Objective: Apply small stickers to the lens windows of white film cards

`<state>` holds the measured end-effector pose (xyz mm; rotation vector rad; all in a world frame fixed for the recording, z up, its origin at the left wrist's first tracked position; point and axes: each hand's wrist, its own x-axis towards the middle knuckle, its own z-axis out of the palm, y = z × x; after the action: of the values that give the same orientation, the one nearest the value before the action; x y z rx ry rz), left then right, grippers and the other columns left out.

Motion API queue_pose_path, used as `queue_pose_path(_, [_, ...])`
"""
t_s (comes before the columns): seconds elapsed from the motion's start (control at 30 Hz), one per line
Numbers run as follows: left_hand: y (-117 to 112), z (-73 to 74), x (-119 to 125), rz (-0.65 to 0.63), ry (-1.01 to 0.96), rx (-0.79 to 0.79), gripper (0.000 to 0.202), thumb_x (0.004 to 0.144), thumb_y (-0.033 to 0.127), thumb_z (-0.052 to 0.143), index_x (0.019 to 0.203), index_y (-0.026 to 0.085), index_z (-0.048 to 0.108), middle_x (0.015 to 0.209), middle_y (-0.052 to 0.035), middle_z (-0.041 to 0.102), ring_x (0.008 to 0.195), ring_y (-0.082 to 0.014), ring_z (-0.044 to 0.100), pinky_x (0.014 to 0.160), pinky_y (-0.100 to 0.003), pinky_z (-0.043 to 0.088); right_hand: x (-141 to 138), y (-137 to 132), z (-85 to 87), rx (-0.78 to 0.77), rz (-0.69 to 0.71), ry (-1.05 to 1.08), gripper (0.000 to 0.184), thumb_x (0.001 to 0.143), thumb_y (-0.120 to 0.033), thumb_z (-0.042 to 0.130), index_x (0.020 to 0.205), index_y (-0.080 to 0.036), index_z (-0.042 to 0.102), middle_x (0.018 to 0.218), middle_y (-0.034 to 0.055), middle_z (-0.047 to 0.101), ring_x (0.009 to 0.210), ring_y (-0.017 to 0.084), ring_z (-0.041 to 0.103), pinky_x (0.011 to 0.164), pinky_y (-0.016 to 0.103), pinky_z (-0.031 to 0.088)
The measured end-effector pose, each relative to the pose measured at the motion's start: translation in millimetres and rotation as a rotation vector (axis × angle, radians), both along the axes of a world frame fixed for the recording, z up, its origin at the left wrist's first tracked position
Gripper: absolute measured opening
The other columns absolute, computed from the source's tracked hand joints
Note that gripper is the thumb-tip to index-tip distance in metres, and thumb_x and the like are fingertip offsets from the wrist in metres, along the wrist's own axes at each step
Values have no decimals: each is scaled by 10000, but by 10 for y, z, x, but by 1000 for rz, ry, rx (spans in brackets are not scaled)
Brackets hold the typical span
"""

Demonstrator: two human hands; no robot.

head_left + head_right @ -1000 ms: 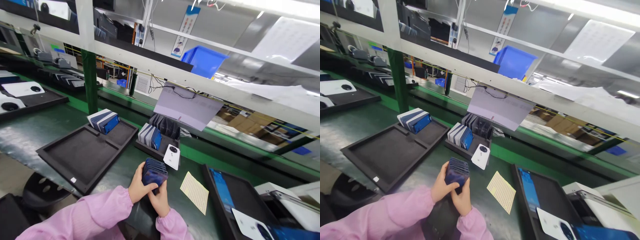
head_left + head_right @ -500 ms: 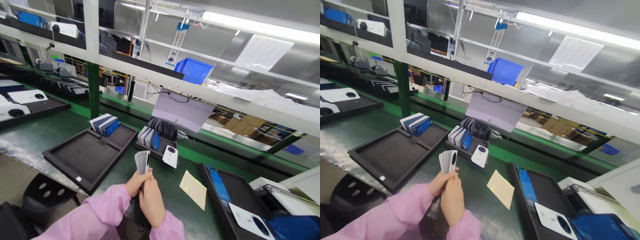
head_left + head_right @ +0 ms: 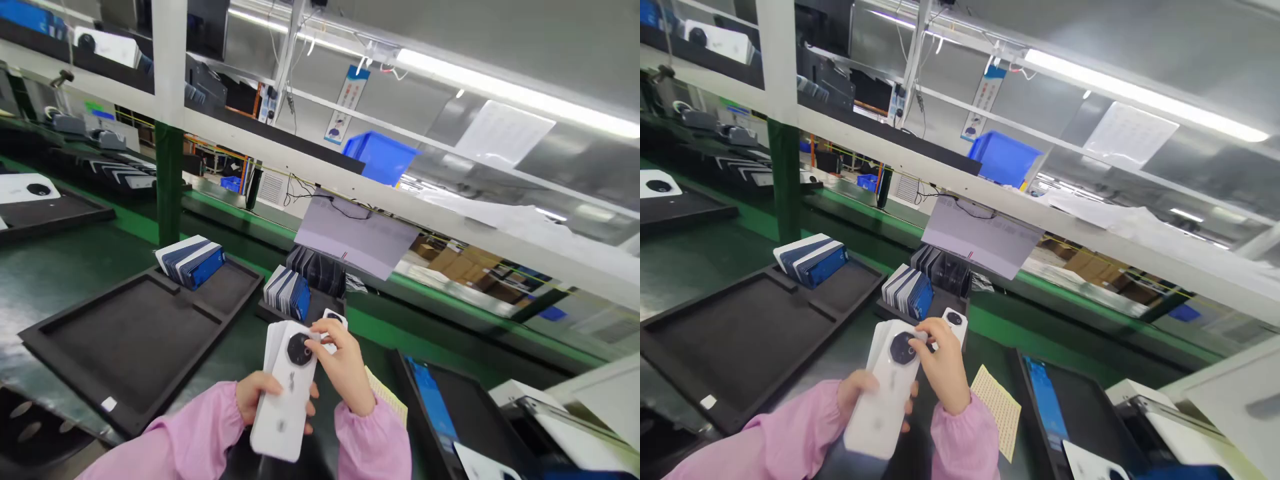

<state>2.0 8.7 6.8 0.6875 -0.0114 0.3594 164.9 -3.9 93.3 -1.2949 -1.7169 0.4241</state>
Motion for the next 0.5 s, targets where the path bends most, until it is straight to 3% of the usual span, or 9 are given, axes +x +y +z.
queue_pose_path(0.17, [-11,-23,-58,-5,148,126,558,547,191,619,1101,127,606,980,-98,678,906,-251,626,826,-391,445,20,-93,75,-96,79,-43,84,744,-130,592,762,-210,611,879,32,618,834,183,569,674,295,457])
queue_pose_path(0.37, [14,36,-34,-49,268,228,589,543,272,707,1114,177,600,1012,-67,665,958,-253,599,845,-395,450,147,-155,140,-192,82,-33,62,742,-145,605,727,-200,582,854,34,593,777,173,546,671,297,440])
queue_pose_path(0.5, [5,78,-19,-84,286,214,566,554,236,692,1111,183,600,1028,-65,665,986,-261,591,859,-399,445,185,-152,127,-234,107,-47,77,756,-172,604,697,-201,564,843,28,578,781,170,546,677,295,448])
